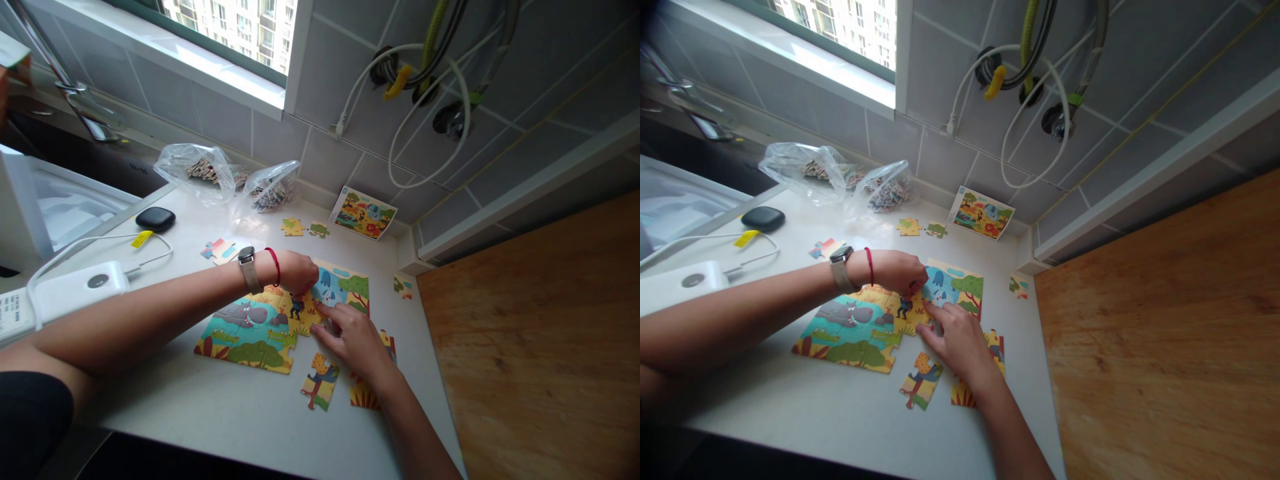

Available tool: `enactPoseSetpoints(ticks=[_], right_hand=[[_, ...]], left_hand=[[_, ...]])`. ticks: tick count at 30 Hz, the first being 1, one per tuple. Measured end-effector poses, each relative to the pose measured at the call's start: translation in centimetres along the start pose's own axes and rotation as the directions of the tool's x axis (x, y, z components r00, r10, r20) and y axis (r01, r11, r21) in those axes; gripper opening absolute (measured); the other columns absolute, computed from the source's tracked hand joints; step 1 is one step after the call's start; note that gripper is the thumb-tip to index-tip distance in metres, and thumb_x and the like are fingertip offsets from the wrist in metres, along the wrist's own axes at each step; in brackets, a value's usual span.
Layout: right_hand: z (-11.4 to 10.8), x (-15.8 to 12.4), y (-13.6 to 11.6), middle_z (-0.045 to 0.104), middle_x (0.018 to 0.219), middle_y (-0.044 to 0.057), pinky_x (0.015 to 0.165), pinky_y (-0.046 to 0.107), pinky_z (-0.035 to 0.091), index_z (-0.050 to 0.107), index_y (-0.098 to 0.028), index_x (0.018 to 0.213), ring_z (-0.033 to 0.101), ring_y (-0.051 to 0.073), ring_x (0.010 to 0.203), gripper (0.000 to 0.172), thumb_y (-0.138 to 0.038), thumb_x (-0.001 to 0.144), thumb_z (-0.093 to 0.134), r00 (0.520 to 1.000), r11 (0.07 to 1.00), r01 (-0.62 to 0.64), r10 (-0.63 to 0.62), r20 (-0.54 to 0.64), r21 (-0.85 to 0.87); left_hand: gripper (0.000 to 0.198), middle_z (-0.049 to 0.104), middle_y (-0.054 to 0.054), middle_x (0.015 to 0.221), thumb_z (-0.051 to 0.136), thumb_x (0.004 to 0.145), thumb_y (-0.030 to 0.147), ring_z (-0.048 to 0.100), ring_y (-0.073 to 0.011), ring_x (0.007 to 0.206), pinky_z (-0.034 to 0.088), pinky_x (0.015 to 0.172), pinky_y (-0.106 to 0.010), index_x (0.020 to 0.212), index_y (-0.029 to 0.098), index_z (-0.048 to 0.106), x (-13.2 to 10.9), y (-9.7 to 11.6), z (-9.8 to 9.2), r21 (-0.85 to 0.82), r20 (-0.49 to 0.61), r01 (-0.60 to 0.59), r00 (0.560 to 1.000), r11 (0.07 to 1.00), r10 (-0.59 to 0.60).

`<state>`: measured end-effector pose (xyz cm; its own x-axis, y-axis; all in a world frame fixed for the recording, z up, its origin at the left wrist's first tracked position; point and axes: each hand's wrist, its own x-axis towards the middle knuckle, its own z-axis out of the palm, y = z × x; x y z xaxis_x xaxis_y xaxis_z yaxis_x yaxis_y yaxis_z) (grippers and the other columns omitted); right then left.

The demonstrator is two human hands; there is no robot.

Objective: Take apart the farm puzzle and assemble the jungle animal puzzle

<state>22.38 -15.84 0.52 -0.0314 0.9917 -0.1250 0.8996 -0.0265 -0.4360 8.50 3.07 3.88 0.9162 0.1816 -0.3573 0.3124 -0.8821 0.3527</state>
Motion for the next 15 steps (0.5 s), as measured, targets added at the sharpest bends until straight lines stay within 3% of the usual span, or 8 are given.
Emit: enactPoseSetpoints(ticks=[15], right_hand=[[-0.3, 0.0, -0.6, 0.074, 0.099, 0.007, 0.081, 0.034, 0.050, 0.070, -0.024, 0.134, 0.067, 0.024, 0.094, 0.043, -0.044, 0.097, 0.065, 1.000, 0.999, -0.008, 0.009, 0.016, -0.053]], left_hand=[[0.014, 0.078, -0.007, 0.086, 0.083, 0.077, 0.018, 0.060, -0.0172, 0.067, 0.038, 0.056, -0.026, 0.090, 0.021, 0.082, -0.6, 1.2, -1.1, 0.082, 0.077, 0.050, 0.995, 0.995, -0.056]])
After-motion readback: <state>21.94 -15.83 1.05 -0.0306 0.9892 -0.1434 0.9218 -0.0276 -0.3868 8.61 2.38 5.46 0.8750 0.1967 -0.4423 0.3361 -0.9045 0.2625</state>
